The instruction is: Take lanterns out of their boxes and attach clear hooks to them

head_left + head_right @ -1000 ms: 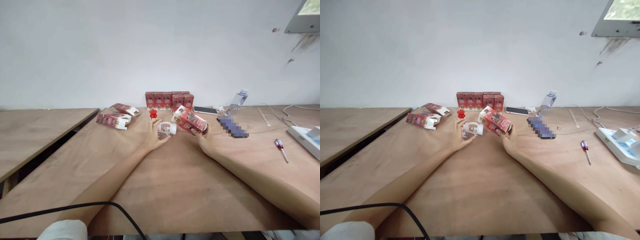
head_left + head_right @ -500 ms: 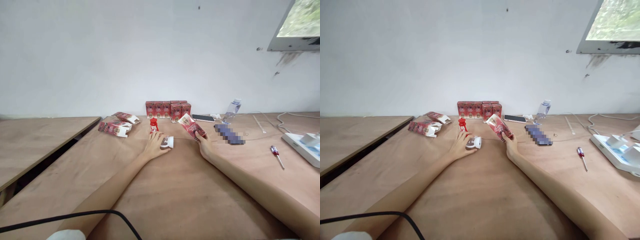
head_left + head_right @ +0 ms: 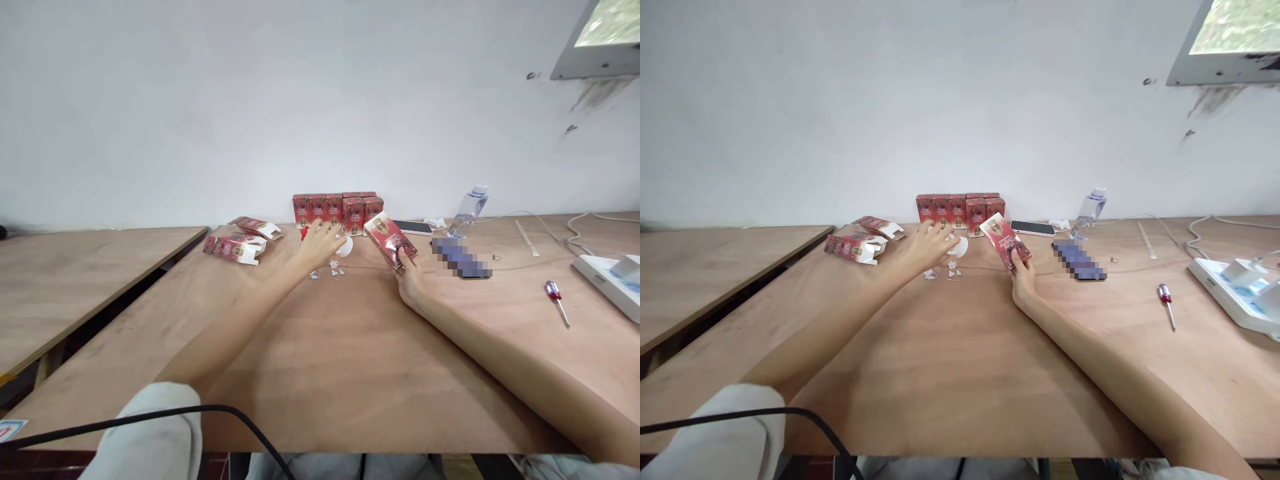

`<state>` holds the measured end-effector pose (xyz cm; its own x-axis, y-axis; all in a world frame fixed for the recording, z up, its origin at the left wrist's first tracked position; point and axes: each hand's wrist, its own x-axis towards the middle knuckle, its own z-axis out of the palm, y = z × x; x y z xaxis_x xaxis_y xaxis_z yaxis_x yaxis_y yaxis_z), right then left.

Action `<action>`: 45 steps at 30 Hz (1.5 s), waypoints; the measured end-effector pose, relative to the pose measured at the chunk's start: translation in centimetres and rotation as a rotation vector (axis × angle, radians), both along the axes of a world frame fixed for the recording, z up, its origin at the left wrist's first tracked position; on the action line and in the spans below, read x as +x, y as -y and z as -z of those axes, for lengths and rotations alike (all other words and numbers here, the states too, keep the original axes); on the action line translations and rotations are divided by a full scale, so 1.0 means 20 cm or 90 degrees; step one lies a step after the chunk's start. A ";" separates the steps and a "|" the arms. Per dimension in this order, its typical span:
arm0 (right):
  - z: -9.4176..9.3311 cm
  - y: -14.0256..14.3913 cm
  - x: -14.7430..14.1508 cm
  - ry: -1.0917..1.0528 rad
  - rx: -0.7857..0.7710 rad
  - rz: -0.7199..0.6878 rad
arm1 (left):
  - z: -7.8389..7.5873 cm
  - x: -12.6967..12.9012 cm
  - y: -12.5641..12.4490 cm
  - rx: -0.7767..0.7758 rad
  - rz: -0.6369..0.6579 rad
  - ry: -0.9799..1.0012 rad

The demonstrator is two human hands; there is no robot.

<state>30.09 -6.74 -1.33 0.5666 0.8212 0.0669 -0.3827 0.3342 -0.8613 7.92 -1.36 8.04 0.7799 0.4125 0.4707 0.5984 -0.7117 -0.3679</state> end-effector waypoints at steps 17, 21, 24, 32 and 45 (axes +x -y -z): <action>-0.05 0.03 -0.04 -0.078 0.042 -0.002 | 0.11 0.38 -0.45 -0.192 0.029 -0.072; -0.05 0.02 -0.04 -0.069 0.036 -0.007 | 0.13 0.38 -0.48 -0.211 0.020 -0.044; -0.05 0.02 -0.03 -0.068 0.022 -0.006 | 0.16 0.38 -0.49 -0.230 0.012 -0.029; -0.04 0.02 -0.03 -0.066 0.028 -0.013 | 0.12 0.36 -0.46 -0.230 0.000 -0.070; -0.04 0.03 -0.02 -0.075 0.026 -0.022 | 0.40 0.20 -0.04 -0.149 0.121 -0.102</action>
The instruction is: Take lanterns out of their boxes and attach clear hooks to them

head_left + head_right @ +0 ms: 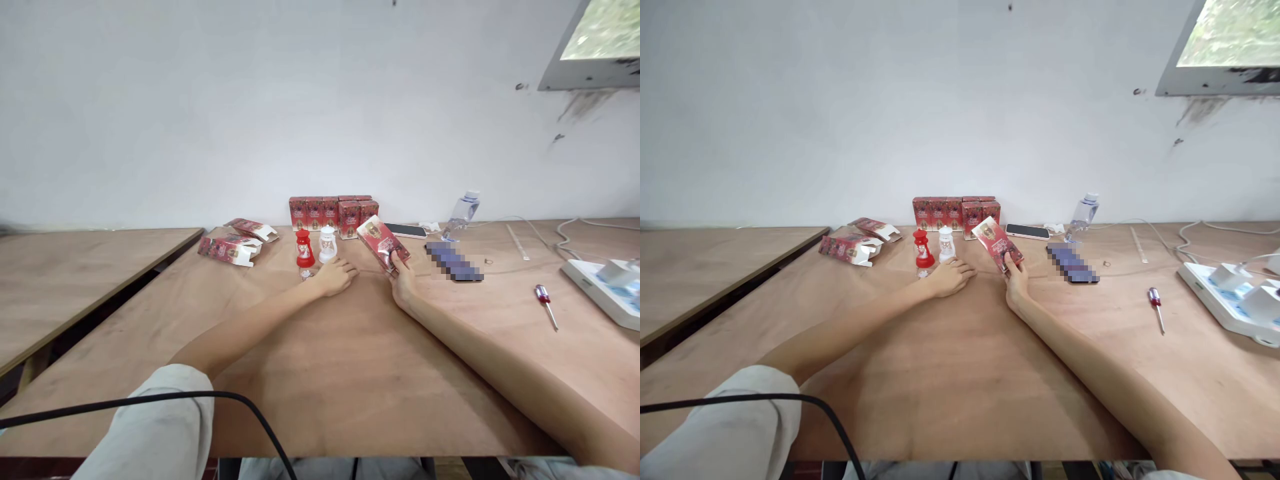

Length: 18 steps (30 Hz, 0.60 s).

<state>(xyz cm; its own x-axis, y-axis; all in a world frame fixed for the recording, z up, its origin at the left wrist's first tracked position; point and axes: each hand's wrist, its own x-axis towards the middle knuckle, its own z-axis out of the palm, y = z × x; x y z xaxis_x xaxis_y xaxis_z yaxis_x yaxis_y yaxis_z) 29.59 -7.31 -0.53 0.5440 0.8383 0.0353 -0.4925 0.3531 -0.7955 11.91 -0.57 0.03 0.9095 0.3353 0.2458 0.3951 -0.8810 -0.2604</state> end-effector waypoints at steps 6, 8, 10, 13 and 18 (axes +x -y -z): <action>0.00 0.01 -0.01 0.033 0.006 0.000 | -0.04 -0.02 -0.02 -0.197 -0.027 0.193; -0.01 0.01 -0.01 0.038 0.017 -0.022 | -0.04 -0.03 0.01 -0.200 -0.041 0.233; 0.00 0.01 -0.02 0.051 0.025 -0.060 | -0.03 -0.06 0.06 -0.240 -0.064 0.335; 0.01 0.03 -0.04 0.109 0.026 -0.120 | -0.02 -0.14 0.15 -0.418 -0.081 0.628; 0.00 0.15 -0.15 0.212 0.045 -0.261 | -0.03 -0.30 0.27 -0.679 -0.040 0.771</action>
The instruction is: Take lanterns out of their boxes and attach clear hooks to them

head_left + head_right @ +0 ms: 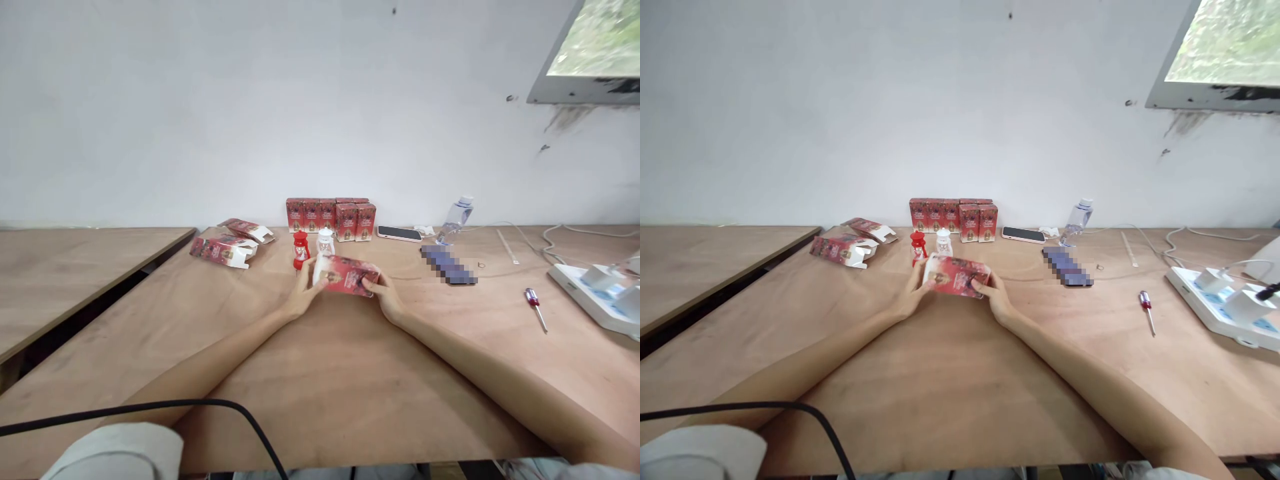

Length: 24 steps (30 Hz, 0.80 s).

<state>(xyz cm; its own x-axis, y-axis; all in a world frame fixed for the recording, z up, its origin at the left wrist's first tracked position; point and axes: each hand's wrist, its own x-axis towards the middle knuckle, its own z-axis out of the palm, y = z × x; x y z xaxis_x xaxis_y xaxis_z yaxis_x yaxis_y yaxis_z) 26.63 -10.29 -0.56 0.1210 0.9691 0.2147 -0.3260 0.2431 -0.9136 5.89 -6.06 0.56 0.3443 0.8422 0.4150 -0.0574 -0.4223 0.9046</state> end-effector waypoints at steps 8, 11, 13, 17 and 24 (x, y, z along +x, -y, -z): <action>0.00 0.08 -0.09 0.075 -0.039 -0.011 | 0.01 -0.11 0.05 -0.244 0.083 0.037; 0.02 0.06 -0.08 0.084 -0.046 0.025 | -0.01 -0.10 0.08 -0.263 0.092 0.041; 0.03 0.05 -0.07 0.079 -0.052 0.013 | -0.02 -0.10 0.09 -0.273 0.096 0.063; 0.01 0.04 -0.07 0.021 -0.062 -0.015 | -0.02 -0.10 0.07 -0.327 0.114 0.129; -0.01 0.02 -0.04 -0.093 -0.110 0.009 | -0.04 -0.14 0.01 -0.442 0.122 0.202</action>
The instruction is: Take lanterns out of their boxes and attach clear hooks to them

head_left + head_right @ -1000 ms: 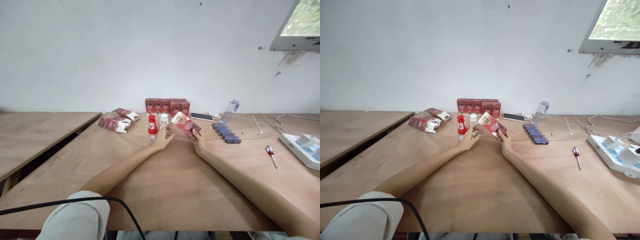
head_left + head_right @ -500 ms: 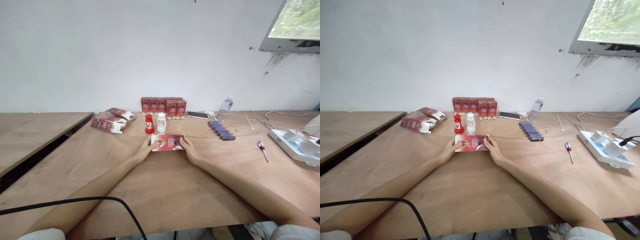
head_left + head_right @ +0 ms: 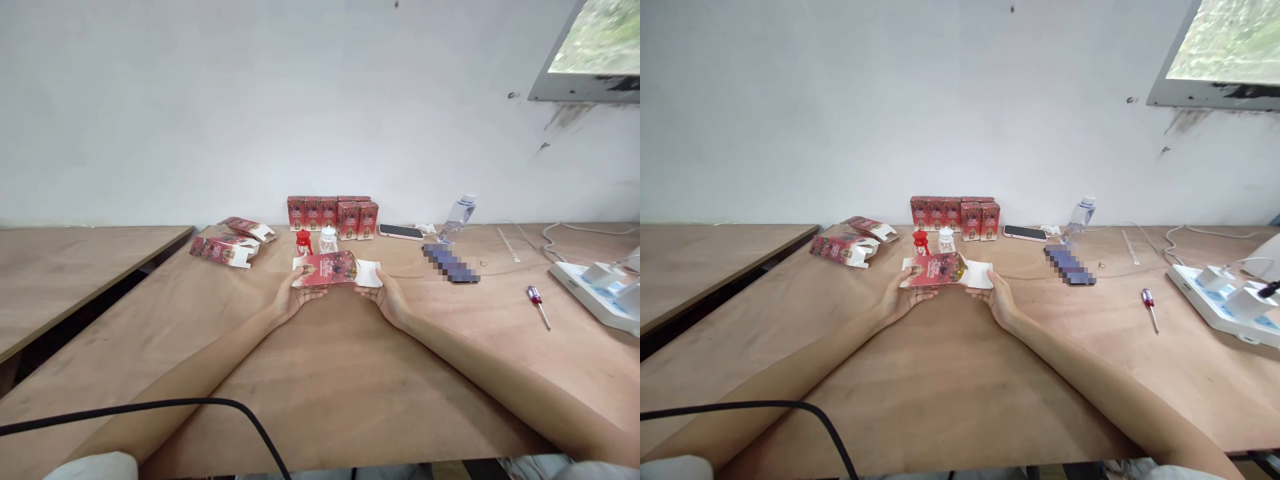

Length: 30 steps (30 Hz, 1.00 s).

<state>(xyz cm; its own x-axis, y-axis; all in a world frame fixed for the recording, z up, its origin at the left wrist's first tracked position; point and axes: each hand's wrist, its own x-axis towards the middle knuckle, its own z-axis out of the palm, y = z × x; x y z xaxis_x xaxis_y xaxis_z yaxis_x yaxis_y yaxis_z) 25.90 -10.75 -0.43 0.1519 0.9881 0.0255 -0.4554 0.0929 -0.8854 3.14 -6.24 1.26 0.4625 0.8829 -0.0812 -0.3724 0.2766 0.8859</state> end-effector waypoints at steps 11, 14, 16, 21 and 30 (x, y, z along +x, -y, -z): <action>0.02 -0.03 0.02 -0.028 0.000 0.062 | -0.01 0.00 0.01 0.001 0.007 0.006; 0.03 -0.02 0.01 -0.008 0.025 0.061 | -0.01 0.00 0.01 0.006 -0.001 0.006; 0.03 -0.01 0.01 0.002 0.052 0.087 | -0.01 0.00 0.01 -0.001 -0.011 0.010; 0.06 0.00 0.01 0.149 0.115 0.099 | 0.00 0.02 0.01 -0.022 -0.053 0.043; 0.06 -0.01 0.01 0.216 0.123 0.009 | -0.01 0.01 0.03 0.054 -0.018 0.049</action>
